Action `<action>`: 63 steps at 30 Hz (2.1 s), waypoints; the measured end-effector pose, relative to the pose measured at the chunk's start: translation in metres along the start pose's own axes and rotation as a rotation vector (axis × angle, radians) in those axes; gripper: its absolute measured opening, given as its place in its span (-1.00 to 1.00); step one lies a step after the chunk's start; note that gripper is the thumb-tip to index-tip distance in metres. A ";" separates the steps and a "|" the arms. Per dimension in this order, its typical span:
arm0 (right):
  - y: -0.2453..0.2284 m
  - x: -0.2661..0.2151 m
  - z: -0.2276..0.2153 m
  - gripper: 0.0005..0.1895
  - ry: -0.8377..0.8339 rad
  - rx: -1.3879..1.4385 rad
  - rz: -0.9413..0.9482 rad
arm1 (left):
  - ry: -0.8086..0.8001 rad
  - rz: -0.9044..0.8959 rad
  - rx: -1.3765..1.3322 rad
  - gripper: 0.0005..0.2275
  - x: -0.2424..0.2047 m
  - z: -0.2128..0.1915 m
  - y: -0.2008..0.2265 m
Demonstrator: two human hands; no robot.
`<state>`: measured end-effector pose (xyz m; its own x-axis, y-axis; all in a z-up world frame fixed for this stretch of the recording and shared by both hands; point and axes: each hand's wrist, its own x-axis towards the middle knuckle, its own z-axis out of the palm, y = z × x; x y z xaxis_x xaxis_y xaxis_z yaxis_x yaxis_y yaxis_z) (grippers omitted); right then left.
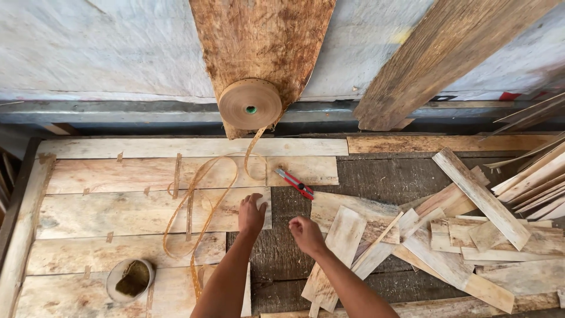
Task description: Trimming thin wood veneer strips using a utility knife on a wooden workbench.
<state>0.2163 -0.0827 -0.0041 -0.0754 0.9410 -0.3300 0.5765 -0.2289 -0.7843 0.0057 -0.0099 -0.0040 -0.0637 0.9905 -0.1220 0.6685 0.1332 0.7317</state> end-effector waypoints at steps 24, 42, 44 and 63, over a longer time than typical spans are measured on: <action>-0.022 0.111 -0.047 -0.47 0.182 -0.517 -0.262 | 0.179 -0.279 0.088 -0.83 0.050 0.066 -0.004; -0.041 0.114 -0.039 -0.55 0.061 -0.560 -0.322 | 0.231 -0.337 0.077 -0.88 0.047 0.057 0.007; -0.047 0.112 -0.042 -0.56 0.070 -0.567 -0.332 | 0.217 -0.380 0.082 -0.89 0.046 0.042 0.027; -0.013 0.101 -0.073 -0.42 0.264 -0.584 -0.189 | 0.002 -0.226 0.282 -0.52 0.034 0.045 0.016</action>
<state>0.2608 0.0340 0.0114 -0.0594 0.9981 -0.0171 0.9245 0.0485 -0.3782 0.0477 0.0244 -0.0270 -0.2344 0.9374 -0.2576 0.8155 0.3338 0.4728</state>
